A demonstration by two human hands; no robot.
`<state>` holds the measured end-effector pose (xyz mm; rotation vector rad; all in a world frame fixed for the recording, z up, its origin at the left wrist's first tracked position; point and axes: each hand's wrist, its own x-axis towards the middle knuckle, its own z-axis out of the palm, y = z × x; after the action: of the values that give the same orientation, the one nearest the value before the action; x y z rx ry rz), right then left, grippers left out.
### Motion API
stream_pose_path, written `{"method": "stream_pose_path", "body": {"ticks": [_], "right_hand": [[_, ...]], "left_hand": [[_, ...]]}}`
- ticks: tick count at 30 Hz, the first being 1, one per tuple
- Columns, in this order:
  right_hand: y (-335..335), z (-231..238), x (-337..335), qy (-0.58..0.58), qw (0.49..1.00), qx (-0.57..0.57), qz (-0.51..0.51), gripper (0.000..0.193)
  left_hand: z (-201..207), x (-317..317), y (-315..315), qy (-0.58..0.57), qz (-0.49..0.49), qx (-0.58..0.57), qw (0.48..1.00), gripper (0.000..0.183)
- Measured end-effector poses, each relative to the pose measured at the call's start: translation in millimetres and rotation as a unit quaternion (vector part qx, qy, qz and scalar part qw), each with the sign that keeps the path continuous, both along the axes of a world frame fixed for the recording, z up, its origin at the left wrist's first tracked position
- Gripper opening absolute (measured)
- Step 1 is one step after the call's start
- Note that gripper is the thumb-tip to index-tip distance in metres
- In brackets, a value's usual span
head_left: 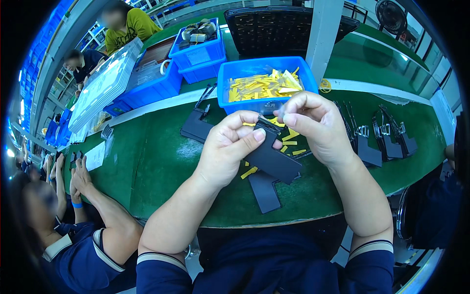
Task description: The person assembles small electronic components by hand, repeatedly picking up black rectangular pieces and yellow strips from a blue bin, aligning them, and placing them into a black holder. The person also handles a stack of white plastic sheets, moving them aside to access the workspace.
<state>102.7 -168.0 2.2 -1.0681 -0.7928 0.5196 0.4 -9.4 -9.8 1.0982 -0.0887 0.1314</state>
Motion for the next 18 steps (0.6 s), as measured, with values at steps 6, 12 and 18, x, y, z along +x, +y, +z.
{"method": "stream_pose_path", "body": {"ticks": [6,12,18], "right_hand": [[0.3,-1.0,2.5,-0.075,0.997,-0.005,-0.028,0.02],[-0.5,-0.7,2.6,-0.087,0.994,-0.028,-0.06,0.015],[3.2,-2.0,2.0,-0.097,0.989,-0.041,-0.104,0.014]], "left_hand": [[1.9,1.7,4.0,0.02,-0.02,-0.008,1.0,0.018],[-0.4,2.9,4.8,0.011,-0.01,-0.002,1.0,0.018],[-4.8,4.9,8.3,-0.009,0.022,0.034,0.999,0.018]]}}
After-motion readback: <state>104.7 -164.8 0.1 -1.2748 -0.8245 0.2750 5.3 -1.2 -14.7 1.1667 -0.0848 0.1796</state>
